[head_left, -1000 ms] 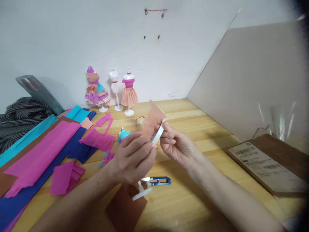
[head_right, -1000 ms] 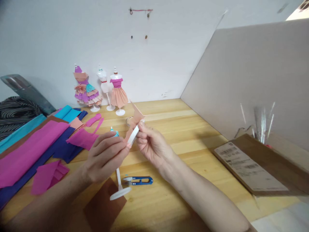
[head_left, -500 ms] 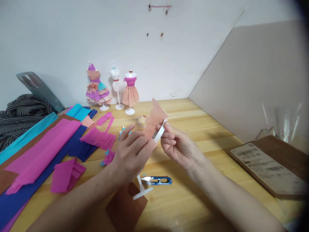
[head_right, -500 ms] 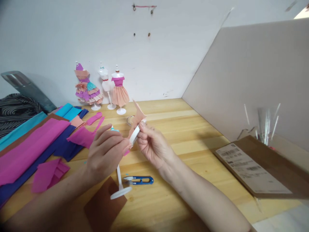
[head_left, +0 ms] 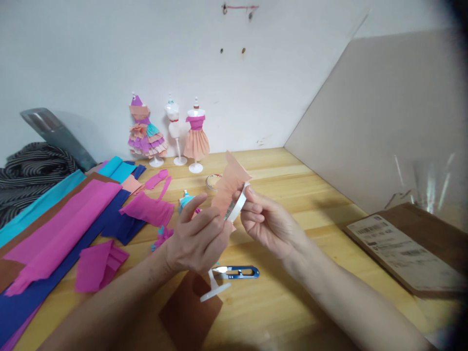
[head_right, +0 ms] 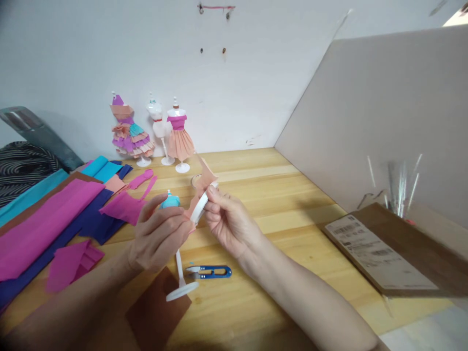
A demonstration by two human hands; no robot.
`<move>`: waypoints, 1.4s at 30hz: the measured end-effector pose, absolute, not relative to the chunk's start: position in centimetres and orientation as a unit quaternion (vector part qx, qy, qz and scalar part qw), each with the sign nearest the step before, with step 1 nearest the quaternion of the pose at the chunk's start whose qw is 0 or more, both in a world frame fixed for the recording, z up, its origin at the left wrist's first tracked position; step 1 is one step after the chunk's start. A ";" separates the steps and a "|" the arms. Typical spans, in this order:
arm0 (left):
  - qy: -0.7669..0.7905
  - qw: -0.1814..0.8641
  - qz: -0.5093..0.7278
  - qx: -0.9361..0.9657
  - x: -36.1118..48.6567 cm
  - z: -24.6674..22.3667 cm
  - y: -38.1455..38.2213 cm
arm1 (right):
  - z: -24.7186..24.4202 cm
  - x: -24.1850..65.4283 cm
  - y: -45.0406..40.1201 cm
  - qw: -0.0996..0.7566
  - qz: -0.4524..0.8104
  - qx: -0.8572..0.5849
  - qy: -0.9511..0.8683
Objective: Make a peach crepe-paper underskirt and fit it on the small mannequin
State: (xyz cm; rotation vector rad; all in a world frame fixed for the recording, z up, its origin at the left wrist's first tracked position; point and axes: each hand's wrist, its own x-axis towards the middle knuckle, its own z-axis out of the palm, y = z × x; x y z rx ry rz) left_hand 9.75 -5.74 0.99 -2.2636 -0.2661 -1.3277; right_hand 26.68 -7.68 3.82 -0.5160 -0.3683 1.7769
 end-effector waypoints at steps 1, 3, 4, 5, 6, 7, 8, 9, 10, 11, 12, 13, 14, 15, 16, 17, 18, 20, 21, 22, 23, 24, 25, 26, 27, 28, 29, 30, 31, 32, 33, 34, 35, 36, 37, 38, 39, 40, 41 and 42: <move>-0.094 0.246 -0.490 -0.831 9.7 0.9 -5.7 | 3.9 26.7 -7.7 0.587 0.763 -0.220 -0.160; -0.085 0.239 -0.494 -0.832 9.6 0.8 -5.6 | 3.9 26.7 -7.9 0.587 0.762 -0.217 -0.166; -0.080 0.236 -0.492 -0.834 9.5 0.8 -5.6 | 4.0 26.7 -7.9 0.588 0.761 -0.217 -0.169; -0.075 0.234 -0.489 -0.837 9.5 0.8 -5.7 | 4.0 26.6 -8.0 0.590 0.759 -0.217 -0.170; -0.072 0.232 -0.488 -0.838 9.5 0.8 -5.7 | 4.1 26.6 -8.0 0.593 0.756 -0.218 -0.171; -0.071 0.231 -0.487 -0.839 9.5 0.9 -5.7 | 4.1 26.6 -8.1 0.596 0.753 -0.219 -0.172; -0.070 0.230 -0.488 -0.839 9.5 0.9 -5.7 | 4.2 26.6 -8.2 0.599 0.751 -0.220 -0.172; -0.070 0.230 -0.488 -0.839 9.5 1.0 -5.7 | 4.2 26.6 -8.2 0.601 0.749 -0.221 -0.172; -0.072 0.230 -0.488 -0.839 9.5 1.0 -5.7 | 4.2 26.6 -8.2 0.601 0.748 -0.223 -0.170; -0.074 0.230 -0.487 -0.839 9.6 1.0 -5.7 | 4.3 26.5 -8.2 0.602 0.748 -0.223 -0.167; -0.078 0.228 -0.485 -0.840 9.6 0.9 -5.7 | 4.3 26.5 -8.2 0.604 0.748 -0.223 -0.163; -0.081 0.225 -0.487 -0.840 9.6 0.9 -5.7 | 4.3 26.6 -8.2 0.606 0.747 -0.222 -0.157; -0.086 0.219 -0.489 -0.840 9.6 0.8 -5.7 | 4.4 26.6 -8.2 0.609 0.746 -0.222 -0.151; -0.090 0.212 -0.493 -0.839 9.6 0.6 -5.7 | 4.4 26.6 -8.2 0.611 0.745 -0.222 -0.146; -0.092 0.205 -0.499 -0.837 9.6 0.5 -5.7 | 4.4 26.7 -8.1 0.613 0.745 -0.223 -0.142; -0.095 0.197 -0.503 -0.836 9.6 0.4 -5.6 | 4.5 26.7 -8.1 0.613 0.744 -0.225 -0.141; -0.100 0.189 -0.506 -0.836 9.6 0.3 -5.6 | 4.5 26.8 -8.1 0.614 0.742 -0.227 -0.141; -0.109 0.181 -0.517 -0.829 9.6 0.2 -5.6 | 4.5 26.9 -8.2 0.617 0.738 -0.230 -0.147; -0.110 0.182 -0.522 -0.826 9.7 0.1 -5.5 | 4.6 26.9 -8.2 0.618 0.736 -0.232 -0.153; -0.109 0.185 -0.528 -0.822 9.7 0.1 -5.5 | 4.6 26.9 -8.2 0.619 0.733 -0.234 -0.161; -0.110 0.189 -0.532 -0.818 9.7 0.2 -5.5 | 4.5 26.8 -8.2 0.619 0.729 -0.236 -0.169; -0.117 0.192 -0.531 -0.817 9.8 0.2 -5.6 | 4.5 26.8 -8.2 0.621 0.725 -0.238 -0.178; -0.131 0.191 -0.527 -0.818 9.9 0.2 -5.7 | 4.5 26.7 -8.2 0.622 0.721 -0.241 -0.188; -0.151 0.188 -0.520 -0.820 9.9 0.3 -5.8 | 4.5 26.6 -8.3 0.626 0.715 -0.244 -0.195; -0.172 0.185 -0.514 -0.820 10.0 0.3 -5.9 | 4.4 26.5 -8.3 0.630 0.708 -0.247 -0.202; -0.192 0.183 -0.509 -0.819 10.1 0.4 -6.1 | 4.4 26.4 -8.3 0.635 0.701 -0.249 -0.207; -0.206 0.185 -0.505 -0.817 10.2 0.4 -6.3 | 4.4 26.3 -8.3 0.640 0.695 -0.251 -0.212; -0.212 0.190 -0.506 -0.814 10.3 0.5 -6.5 | 4.3 26.2 -8.3 0.646 0.688 -0.254 -0.215; -0.215 0.196 -0.507 -0.811 10.4 0.6 -6.7 | 4.3 26.1 -8.4 0.650 0.682 -0.256 -0.218; -0.215 0.203 -0.508 -0.809 10.5 0.7 -6.9 | 4.3 26.0 -8.4 0.653 0.677 -0.258 -0.222; -0.215 0.207 -0.509 -0.808 10.5 0.7 -7.1 | 4.3 25.9 -8.5 0.654 0.672 -0.262 -0.227; -0.214 0.207 -0.510 -0.807 10.6 0.8 -7.3 | 4.3 25.9 -8.6 0.654 0.669 -0.265 -0.232; -0.213 0.207 -0.513 -0.805 10.6 0.8 -7.4 | 4.4 25.8 -8.6 0.654 0.666 -0.268 -0.238; -0.214 0.207 -0.516 -0.803 10.6 0.9 -7.6 | 4.4 25.8 -8.7 0.653 0.664 -0.270 -0.245; -0.215 0.209 -0.518 -0.801 10.6 0.8 -7.7 | 4.4 25.7 -8.8 0.651 0.662 -0.273 -0.252; -0.215 0.214 -0.517 -0.800 10.6 0.8 -7.8 | 4.5 25.7 -8.9 0.650 0.660 -0.275 -0.259; -0.215 0.221 -0.515 -0.800 10.6 0.8 -7.8 | 4.5 25.7 -9.0 0.648 0.658 -0.278 -0.266; -0.213 0.227 -0.513 -0.800 10.6 0.7 -7.9 | 4.5 25.6 -9.1 0.646 0.656 -0.281 -0.270; -0.211 0.231 -0.510 -0.801 10.6 0.7 -7.9 | 4.5 25.6 -9.2 0.646 0.654 -0.283 -0.273; -0.207 0.231 -0.509 -0.803 10.6 0.7 -7.9 | 4.5 25.6 -9.3 0.647 0.652 -0.284 -0.274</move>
